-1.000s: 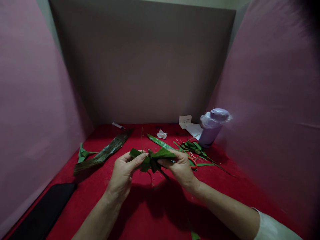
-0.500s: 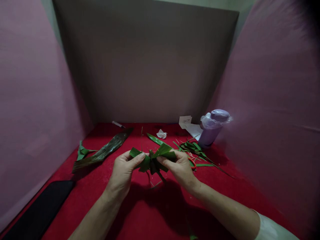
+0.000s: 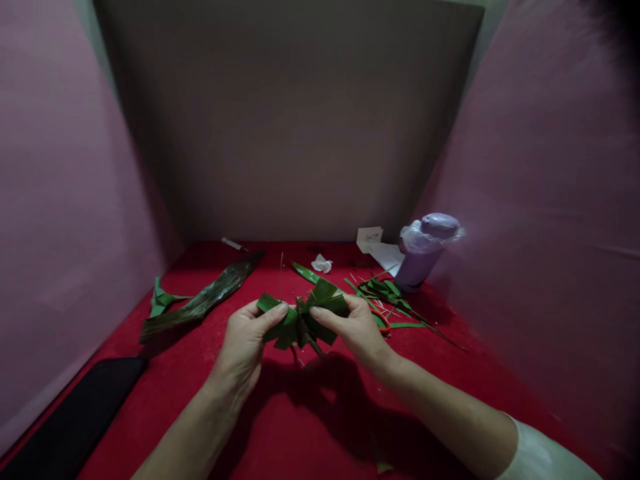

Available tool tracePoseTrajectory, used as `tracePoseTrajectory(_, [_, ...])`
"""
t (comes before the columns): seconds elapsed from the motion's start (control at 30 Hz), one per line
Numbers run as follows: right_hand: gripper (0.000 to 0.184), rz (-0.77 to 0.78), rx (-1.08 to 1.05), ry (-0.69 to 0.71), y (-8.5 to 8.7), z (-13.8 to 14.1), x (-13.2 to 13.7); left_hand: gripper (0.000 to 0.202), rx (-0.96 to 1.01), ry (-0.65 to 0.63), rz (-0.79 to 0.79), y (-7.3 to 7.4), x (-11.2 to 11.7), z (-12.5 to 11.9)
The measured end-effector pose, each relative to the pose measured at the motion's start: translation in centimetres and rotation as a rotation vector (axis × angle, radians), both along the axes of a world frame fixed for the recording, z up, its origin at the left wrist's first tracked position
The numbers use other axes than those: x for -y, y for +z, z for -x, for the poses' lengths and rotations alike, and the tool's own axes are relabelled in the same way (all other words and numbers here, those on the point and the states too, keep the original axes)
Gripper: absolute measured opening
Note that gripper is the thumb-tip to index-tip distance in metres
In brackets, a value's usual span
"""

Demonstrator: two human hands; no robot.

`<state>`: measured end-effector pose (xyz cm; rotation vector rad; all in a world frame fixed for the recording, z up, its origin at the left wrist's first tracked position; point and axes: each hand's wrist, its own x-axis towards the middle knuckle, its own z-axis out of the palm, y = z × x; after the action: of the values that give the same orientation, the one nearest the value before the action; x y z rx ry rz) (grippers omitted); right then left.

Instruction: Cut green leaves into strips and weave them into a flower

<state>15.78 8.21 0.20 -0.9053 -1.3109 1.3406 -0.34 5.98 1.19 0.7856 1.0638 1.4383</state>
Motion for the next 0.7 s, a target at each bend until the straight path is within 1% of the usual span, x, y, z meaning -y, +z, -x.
tracePoseTrajectory(0.1, [0.018, -0.012, 0.033, 0.012, 0.09, -0.12, -0.08, 0.016, 0.000, -0.010, 0.012, -0.02, -0.04, 0.11])
tracePoseTrajectory(0.3, [0.012, -0.055, -0.015, 0.060, 0.28, 0.00, -0.03, 0.017, -0.002, -0.002, 0.024, -0.24, -0.19, 0.30])
tracePoseTrajectory(0.43, [0.018, -0.007, -0.001, 0.035, 0.58, -0.06, -0.15, 0.021, 0.009, -0.012, 0.006, 0.06, -0.03, 0.32])
tracePoseTrajectory(0.57, [0.022, 0.024, -0.044, 0.016, 0.67, -0.37, -0.34, 0.026, 0.000, -0.070, -0.024, 0.44, 0.21, 0.38])
tracePoseTrajectory(0.7, [0.024, 0.039, -0.041, 0.037, 0.40, -0.53, -0.46, 0.021, 0.013, -0.099, 0.008, 0.46, 0.10, 0.61])
